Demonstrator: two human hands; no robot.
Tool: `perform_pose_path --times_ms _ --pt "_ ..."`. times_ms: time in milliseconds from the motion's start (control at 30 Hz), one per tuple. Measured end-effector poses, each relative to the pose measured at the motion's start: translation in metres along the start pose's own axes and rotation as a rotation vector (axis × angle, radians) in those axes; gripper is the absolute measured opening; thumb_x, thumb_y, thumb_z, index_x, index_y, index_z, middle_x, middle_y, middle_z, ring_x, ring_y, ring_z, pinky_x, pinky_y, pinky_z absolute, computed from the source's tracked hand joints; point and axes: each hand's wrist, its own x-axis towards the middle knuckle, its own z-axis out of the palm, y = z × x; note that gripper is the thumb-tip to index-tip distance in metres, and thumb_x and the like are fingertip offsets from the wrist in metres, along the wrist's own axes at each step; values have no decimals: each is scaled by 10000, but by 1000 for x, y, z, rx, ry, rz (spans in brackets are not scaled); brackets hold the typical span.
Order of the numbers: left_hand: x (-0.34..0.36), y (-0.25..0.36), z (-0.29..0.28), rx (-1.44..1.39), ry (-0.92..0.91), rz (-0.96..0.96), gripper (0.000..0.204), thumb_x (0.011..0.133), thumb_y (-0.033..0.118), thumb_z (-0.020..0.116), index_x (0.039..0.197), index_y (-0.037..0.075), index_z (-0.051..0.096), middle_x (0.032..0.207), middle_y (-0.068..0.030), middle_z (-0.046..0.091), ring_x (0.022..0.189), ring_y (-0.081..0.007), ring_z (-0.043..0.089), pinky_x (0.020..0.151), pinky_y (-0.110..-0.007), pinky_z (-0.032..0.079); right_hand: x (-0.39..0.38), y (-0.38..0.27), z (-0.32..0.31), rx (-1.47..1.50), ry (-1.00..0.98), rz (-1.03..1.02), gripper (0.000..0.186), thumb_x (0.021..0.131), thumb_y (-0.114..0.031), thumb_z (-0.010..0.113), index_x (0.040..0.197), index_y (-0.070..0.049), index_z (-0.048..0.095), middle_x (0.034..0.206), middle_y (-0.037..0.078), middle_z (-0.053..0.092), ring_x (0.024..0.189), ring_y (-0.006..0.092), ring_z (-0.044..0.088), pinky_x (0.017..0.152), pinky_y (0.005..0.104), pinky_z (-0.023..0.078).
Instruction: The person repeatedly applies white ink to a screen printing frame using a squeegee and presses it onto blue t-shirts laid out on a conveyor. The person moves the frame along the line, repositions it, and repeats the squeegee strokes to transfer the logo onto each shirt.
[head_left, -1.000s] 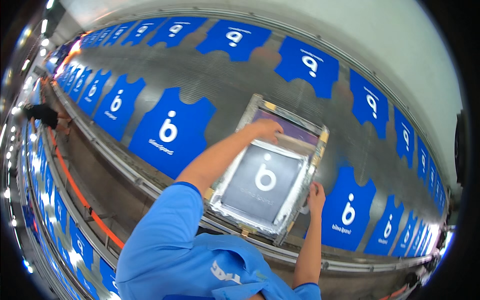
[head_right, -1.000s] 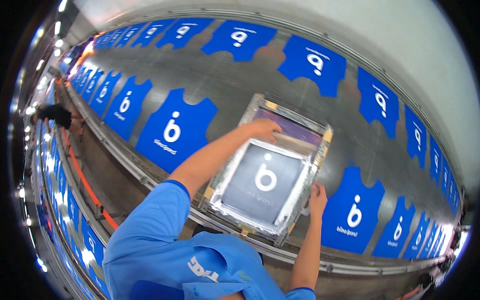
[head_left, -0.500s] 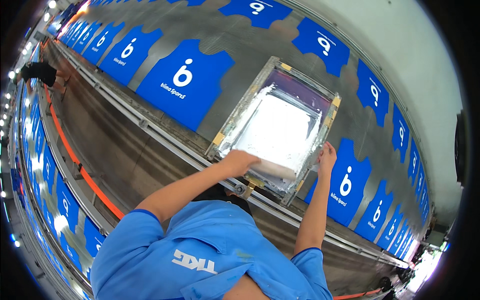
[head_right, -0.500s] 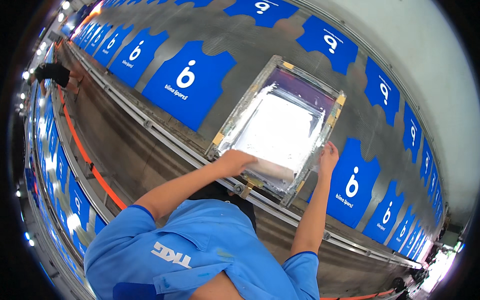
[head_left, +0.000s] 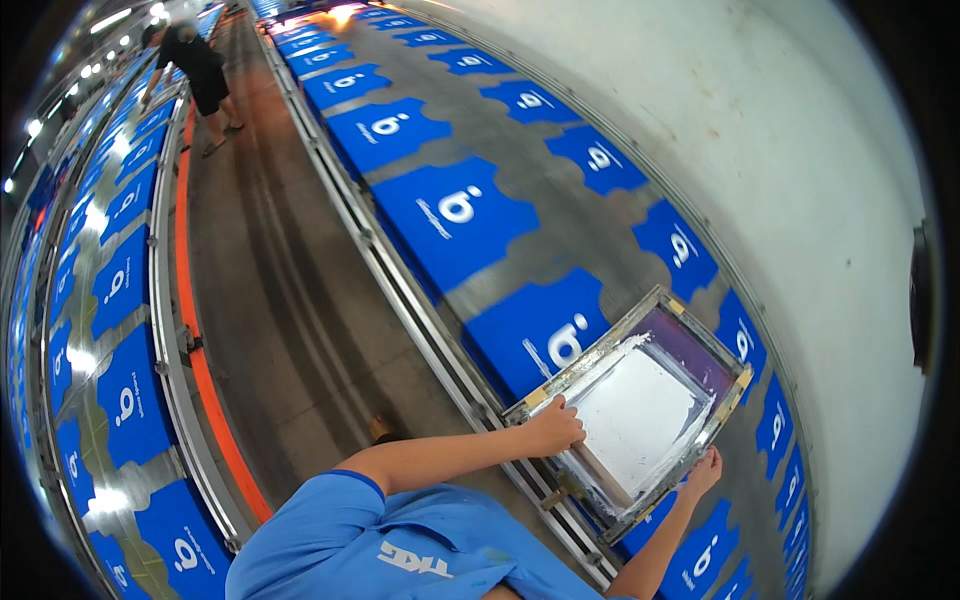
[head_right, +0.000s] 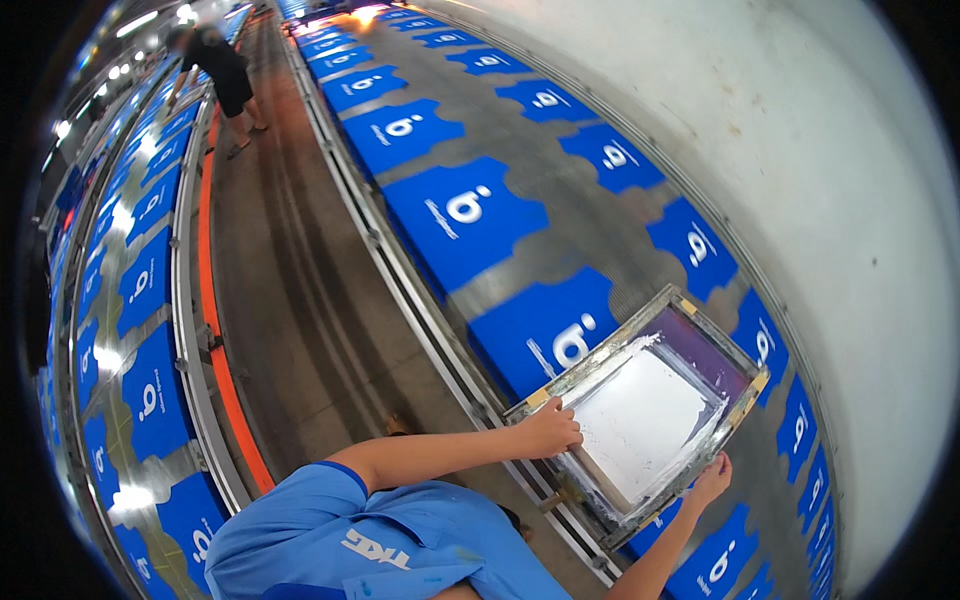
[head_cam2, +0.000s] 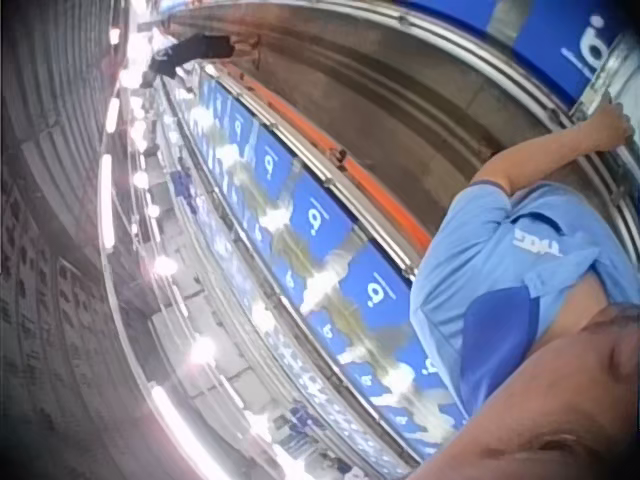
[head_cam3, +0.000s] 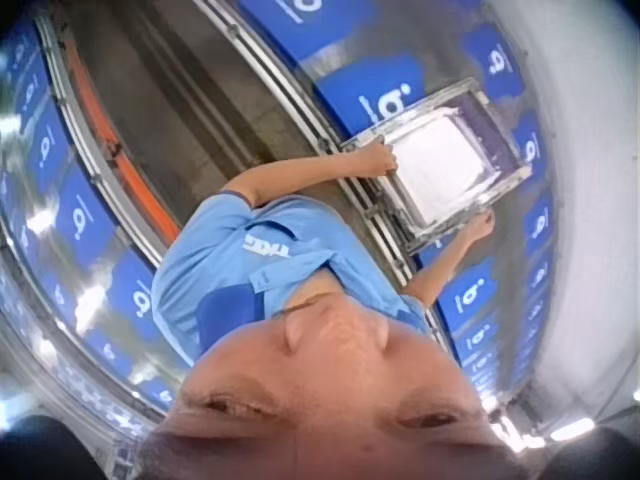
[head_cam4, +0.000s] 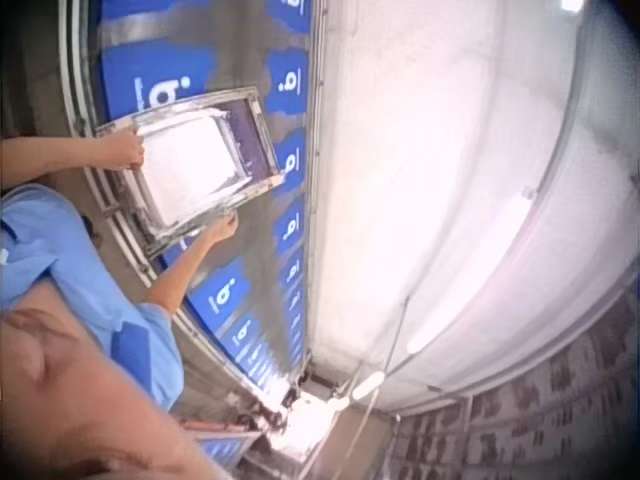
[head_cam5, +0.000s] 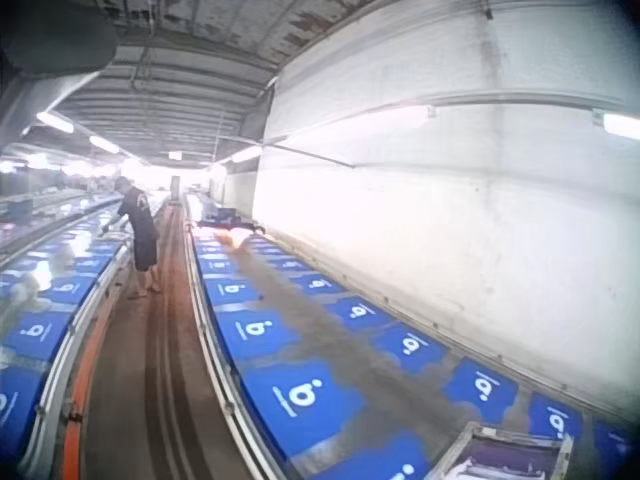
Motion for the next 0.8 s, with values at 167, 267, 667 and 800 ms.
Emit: perform_pose_path --times_ms 167,267,667,800 --pt "-27 -138 -115 69 -15 -123 31 800 192 706 809 172 728 903 -12 626 1022 -210 582 892 -467 409 -48 -85 149 22 18 -23 232 995 -191 589 1146 -23 641 693 -23 505 520 45 417 430 238 307" --pt "-50 -249 -165 156 -25 -183 38 793 149 691 800 153 728 912 -39 632 1049 -222 586 905 -509 422 -81 -134 276 86 -9 -69 229 993 -185 592 1155 -27 624 701 -23 504 517 45 415 428 236 302" --pt "-181 -643 -332 371 -76 -308 93 778 115 661 803 185 716 883 -6 617 985 -208 609 834 -491 400 -224 -237 709 127 -150 15 285 969 -162 640 1209 -14 598 972 79 621 753 142 550 660 276 437" --pt "-227 -795 -386 375 -108 -440 132 770 118 651 833 207 726 928 -3 635 1015 -210 607 846 -484 395 -274 -292 879 -38 -154 -139 351 940 -160 665 1218 48 605 1240 164 628 1182 276 552 1053 381 393"
